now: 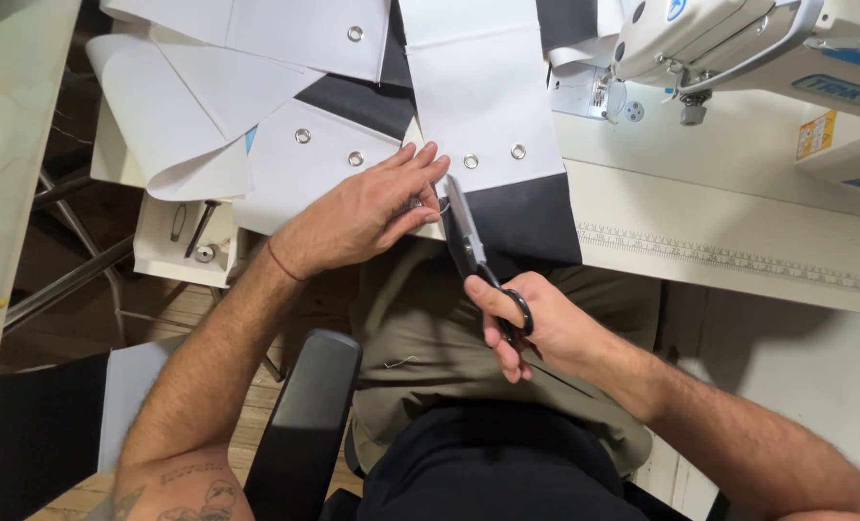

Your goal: Trimming excess material from leather pieces using scissors at a sewing station

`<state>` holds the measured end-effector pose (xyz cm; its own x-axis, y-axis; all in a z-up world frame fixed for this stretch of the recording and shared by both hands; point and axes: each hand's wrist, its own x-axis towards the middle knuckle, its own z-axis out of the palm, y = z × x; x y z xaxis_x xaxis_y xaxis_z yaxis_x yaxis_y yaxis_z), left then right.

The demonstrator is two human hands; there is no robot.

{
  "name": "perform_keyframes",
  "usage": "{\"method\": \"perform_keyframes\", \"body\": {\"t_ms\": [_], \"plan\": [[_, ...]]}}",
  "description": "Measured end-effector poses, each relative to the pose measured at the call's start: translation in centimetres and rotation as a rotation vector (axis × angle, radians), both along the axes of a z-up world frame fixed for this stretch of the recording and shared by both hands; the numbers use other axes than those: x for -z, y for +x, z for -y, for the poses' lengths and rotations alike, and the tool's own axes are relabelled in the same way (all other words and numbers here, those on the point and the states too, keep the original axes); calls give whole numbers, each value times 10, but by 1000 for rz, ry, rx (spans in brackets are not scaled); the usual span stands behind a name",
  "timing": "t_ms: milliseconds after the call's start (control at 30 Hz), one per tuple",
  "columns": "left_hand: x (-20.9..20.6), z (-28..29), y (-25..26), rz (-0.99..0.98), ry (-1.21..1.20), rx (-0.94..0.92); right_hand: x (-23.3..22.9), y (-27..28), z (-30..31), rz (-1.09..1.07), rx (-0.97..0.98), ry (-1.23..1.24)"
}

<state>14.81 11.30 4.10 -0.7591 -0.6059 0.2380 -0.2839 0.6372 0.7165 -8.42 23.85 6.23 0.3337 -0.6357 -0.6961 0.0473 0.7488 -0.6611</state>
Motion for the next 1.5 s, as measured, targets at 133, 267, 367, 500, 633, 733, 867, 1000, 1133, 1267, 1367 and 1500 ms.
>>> {"method": "perform_keyframes", "body": {"t_ms": [133, 267, 367, 500, 633, 733, 867, 1000, 1133, 1267, 1367, 1500], "plan": [[2, -2, 0, -16, 66, -39, -11, -13, -9, 18, -12, 15], [21, 4, 0, -24, 131, -46, -17, -8, -27, 64, -49, 117], [11, 3, 2, 17, 170, -48, -14, 4, -22, 114, -86, 143], [-5, -5, -3, -8, 181, -44, -3, 12, -14, 146, -10, 100], [-8, -5, 0, -21, 204, -41, 4, 16, -8, 144, 20, 68], [-4, 0, 0, -16, 188, -25, -2, 17, -8, 127, 27, 65], [-8, 1, 0, -18, 191, -14, 0, 18, -5, 134, 45, 62], [-10, -1, 1, -26, 197, -34, 4, 16, -3, 106, 42, 45], [-27, -4, 6, -54, 254, -121, -2, 2, -10, 109, -34, 15], [-57, -18, 19, -90, 351, -190, -25, -40, -11, 41, -221, -144], [-58, -49, 68, 174, 360, -665, -29, -79, -15, -227, -146, -400], [-41, -73, 94, 1220, -844, -908, -11, -127, -25, -314, 28, -433]]}}
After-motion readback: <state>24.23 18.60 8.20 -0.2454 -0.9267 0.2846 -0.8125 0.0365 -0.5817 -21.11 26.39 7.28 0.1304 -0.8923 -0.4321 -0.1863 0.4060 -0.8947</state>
